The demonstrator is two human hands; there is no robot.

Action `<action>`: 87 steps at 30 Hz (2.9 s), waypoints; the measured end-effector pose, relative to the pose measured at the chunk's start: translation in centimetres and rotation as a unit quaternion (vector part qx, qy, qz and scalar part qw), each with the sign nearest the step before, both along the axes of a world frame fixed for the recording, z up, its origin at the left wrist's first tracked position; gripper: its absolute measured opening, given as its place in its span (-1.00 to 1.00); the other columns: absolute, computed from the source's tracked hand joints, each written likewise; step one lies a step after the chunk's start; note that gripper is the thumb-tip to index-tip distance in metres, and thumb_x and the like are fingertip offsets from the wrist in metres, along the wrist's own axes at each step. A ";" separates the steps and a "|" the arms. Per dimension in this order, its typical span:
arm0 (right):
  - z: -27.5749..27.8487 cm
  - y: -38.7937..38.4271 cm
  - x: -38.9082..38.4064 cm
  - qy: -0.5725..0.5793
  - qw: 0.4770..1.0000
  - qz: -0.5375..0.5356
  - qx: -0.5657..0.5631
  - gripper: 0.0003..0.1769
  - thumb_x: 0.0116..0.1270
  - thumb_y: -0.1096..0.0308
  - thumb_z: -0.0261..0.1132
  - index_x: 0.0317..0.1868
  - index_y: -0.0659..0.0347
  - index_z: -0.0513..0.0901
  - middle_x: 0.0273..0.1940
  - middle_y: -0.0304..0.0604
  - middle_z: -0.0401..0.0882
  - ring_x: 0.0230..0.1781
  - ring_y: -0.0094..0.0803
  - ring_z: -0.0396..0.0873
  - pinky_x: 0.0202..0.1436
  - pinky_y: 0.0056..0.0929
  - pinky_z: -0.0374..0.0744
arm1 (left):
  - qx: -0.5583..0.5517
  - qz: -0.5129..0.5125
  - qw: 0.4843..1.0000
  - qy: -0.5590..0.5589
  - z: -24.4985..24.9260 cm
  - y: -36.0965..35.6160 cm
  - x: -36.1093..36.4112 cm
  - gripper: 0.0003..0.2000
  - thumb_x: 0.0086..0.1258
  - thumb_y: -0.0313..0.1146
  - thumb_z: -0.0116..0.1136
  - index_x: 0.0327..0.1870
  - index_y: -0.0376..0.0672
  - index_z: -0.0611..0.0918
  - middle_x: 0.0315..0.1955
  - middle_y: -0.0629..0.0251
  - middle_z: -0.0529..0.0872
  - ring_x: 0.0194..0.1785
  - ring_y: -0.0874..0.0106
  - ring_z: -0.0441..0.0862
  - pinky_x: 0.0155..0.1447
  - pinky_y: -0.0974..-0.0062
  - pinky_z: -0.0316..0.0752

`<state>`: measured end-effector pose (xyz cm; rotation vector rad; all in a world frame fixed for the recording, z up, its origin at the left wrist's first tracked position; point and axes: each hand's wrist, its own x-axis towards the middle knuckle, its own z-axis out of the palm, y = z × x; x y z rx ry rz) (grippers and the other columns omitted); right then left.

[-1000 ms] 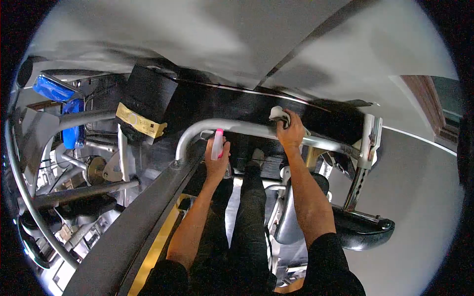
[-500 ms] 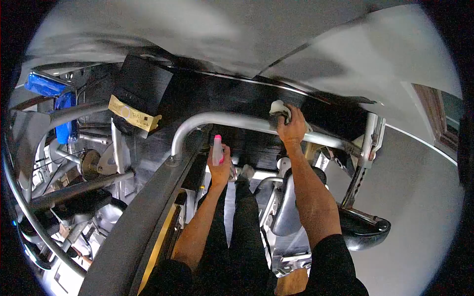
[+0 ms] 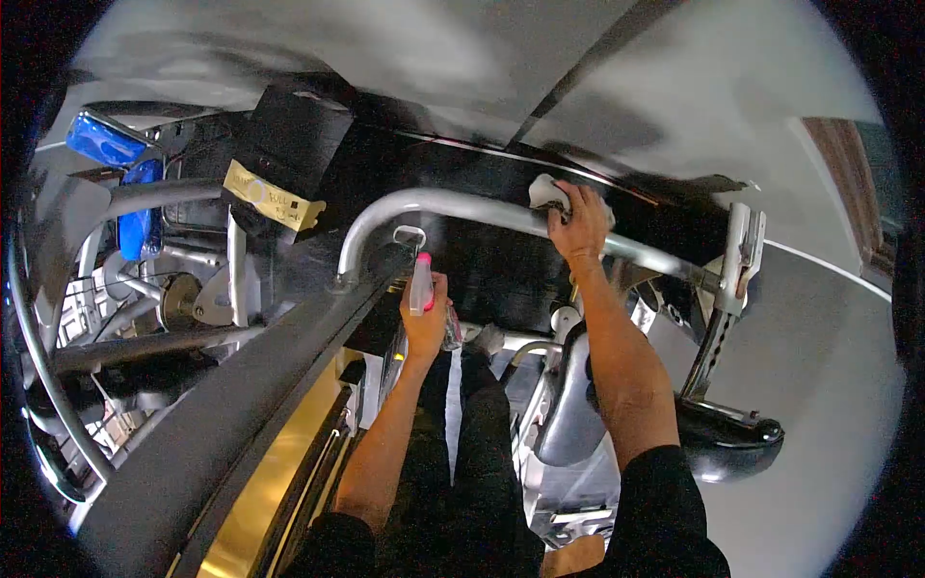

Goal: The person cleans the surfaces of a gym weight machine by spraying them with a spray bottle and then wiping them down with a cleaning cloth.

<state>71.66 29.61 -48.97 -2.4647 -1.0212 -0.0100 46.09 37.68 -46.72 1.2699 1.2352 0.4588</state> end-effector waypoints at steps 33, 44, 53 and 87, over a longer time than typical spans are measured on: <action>-0.7 13.9 -16.6 0.159 0.930 0.229 0.239 -0.23 -0.04 0.71 0.19 0.28 0.09 0.37 0.36 0.03 0.21 0.36 0.02 0.20 0.47 -0.03 0.06 | 0.062 0.019 0.997 0.048 4.4 -5.5 -11.0 -0.93 0.39 -0.47 0.08 -0.21 -0.27 0.54 -0.35 0.35 0.57 -0.38 0.58 0.51 -0.28 0.58 0.44; -7.8 8.4 -24.5 0.725 0.565 -0.263 0.292 -0.62 0.43 0.16 0.07 0.14 0.17 0.46 -0.08 -0.14 0.58 -0.11 -0.30 0.53 0.01 -0.29 0.49 | 0.105 0.033 0.993 0.043 4.3 -5.9 -14.3 -0.91 0.40 -0.46 0.08 -0.20 -0.29 0.52 -0.33 0.29 0.57 -0.39 0.58 0.53 -0.34 0.62 0.46; -5.7 13.3 -28.5 0.482 0.837 -0.115 0.231 -0.58 0.33 0.25 0.11 0.10 0.33 0.44 0.00 0.21 0.53 0.04 0.05 0.50 0.12 -0.19 0.42 | 0.061 0.047 0.997 0.018 4.0 -5.8 -15.7 -0.93 0.42 -0.49 0.04 -0.20 -0.29 0.51 -0.29 0.27 0.56 -0.40 0.56 0.52 -0.37 0.60 0.48; -5.8 10.4 4.8 0.213 0.795 0.192 -0.534 -0.55 0.20 0.13 0.11 0.01 0.21 0.60 0.01 -0.02 0.60 -0.01 -0.16 0.57 0.05 -0.12 0.47 | 0.086 0.000 0.992 0.093 3.3 -5.7 -16.4 -0.93 0.33 -0.53 0.09 -0.21 -0.27 0.54 -0.35 0.28 0.56 -0.32 0.49 0.52 -0.25 0.55 0.44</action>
